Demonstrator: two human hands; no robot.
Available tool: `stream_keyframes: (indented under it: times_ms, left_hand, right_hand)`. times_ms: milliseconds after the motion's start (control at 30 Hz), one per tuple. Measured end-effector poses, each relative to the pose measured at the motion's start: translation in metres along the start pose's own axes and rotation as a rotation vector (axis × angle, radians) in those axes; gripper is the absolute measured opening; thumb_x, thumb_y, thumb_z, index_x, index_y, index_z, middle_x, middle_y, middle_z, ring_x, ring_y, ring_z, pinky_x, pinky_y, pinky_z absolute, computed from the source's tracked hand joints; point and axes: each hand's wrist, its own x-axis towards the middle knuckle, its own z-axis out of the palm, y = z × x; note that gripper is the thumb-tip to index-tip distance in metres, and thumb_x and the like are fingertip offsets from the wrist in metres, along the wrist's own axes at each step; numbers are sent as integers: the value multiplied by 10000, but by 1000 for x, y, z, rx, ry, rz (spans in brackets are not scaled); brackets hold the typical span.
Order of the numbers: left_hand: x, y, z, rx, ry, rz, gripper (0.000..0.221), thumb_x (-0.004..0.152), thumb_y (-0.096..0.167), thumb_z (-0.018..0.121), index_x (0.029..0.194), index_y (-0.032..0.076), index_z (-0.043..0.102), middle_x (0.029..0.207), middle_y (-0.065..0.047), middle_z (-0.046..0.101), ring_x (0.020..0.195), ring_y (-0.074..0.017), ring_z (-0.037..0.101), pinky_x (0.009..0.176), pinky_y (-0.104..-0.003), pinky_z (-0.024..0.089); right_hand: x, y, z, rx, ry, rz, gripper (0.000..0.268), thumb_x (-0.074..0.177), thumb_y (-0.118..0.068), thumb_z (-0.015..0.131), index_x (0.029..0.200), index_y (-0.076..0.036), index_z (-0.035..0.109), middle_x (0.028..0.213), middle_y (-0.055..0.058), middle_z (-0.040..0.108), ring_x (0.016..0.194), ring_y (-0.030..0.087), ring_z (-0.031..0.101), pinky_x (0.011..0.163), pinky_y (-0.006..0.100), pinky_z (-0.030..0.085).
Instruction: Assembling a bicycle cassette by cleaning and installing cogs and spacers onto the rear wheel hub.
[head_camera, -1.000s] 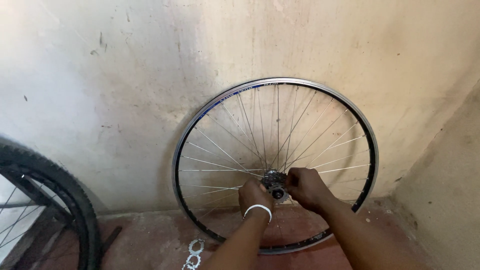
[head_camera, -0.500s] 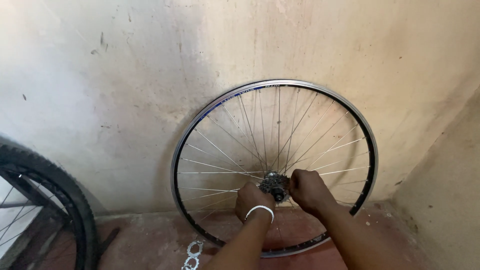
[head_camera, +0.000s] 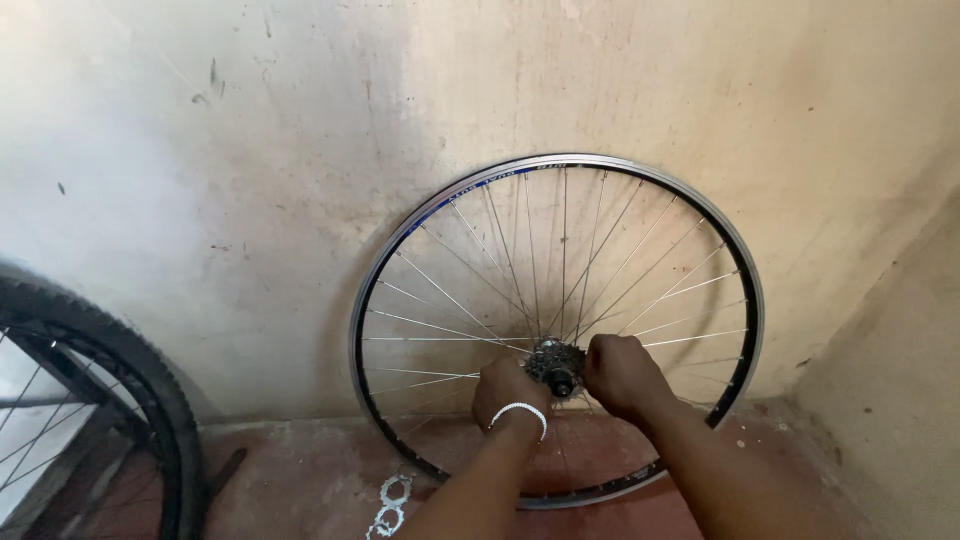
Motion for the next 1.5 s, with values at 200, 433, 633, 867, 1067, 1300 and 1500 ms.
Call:
stream_keyframes:
  times_ms: [200, 433, 633, 867, 1067, 1300, 1500]
  left_hand:
    - [-3, -15, -34, 8, 10, -65, 202, 821, 112, 710, 1006, 91, 790, 1010, -138, 788, 1052, -370, 746, 850, -485, 613]
    - [-10, -52, -81, 76, -226, -30, 231, 838, 148, 765, 1022, 9, 779, 912, -161, 797, 955, -335, 774, 791, -435, 622]
    - [-12, -83, -120, 109, -260, -15, 109, 847, 134, 738, 856, 28, 760, 666, -76, 755, 559, -200, 745, 499, -348, 614]
    - [-34, -134, -128, 163, -244, -4, 144, 835, 173, 783, 806, 32, 791, 736, -133, 761, 787, -300, 786, 714, -405, 604]
    - [7, -188, -144, 264, -662, 9, 310, 898, 206, 694, 1180, 78, 667, 863, -118, 764, 699, -269, 748, 557, -368, 636]
    - [57, -234, -139, 528, -794, 19, 410, 939, 230, 709, 1311, 70, 650, 1022, -176, 763, 789, -303, 756, 654, -416, 641]
    - [79, -356, -54, 384, -492, 197, 226, 888, 206, 713, 1056, 73, 786, 982, -187, 787, 929, -362, 770, 743, -465, 649]
  right_hand:
    - [-13, -6, -22, -75, -38, 36, 327, 875, -326, 615, 952, -53, 778, 976, 272, 772, 1040, 433, 748, 865, 521, 603]
    - [-57, -20, -40, 272, -152, 52, 348, 947, -286, 631, 837, 20, 756, 690, 190, 763, 532, 251, 749, 486, 325, 593]
    - [-85, -59, -30, 305, -295, -70, 390, 972, -314, 635, 890, 42, 772, 749, 235, 769, 559, 287, 751, 451, 338, 598]
    - [-83, -72, 56, 250, -462, -215, 425, 960, -413, 664, 849, -35, 823, 765, 156, 804, 668, 311, 782, 581, 413, 642]
    - [-102, -109, 101, -112, -612, -295, 266, 886, -372, 719, 1024, -171, 825, 959, 107, 803, 852, 305, 787, 755, 429, 662]
    - [-79, -115, 149, -144, -611, -455, 372, 868, -350, 618, 1092, -124, 811, 1124, 170, 785, 1094, 449, 705, 964, 522, 568]
    - [-80, -112, 273, -17, -670, -257, 254, 829, -289, 732, 1045, -182, 815, 867, 73, 800, 900, 287, 778, 834, 394, 628]
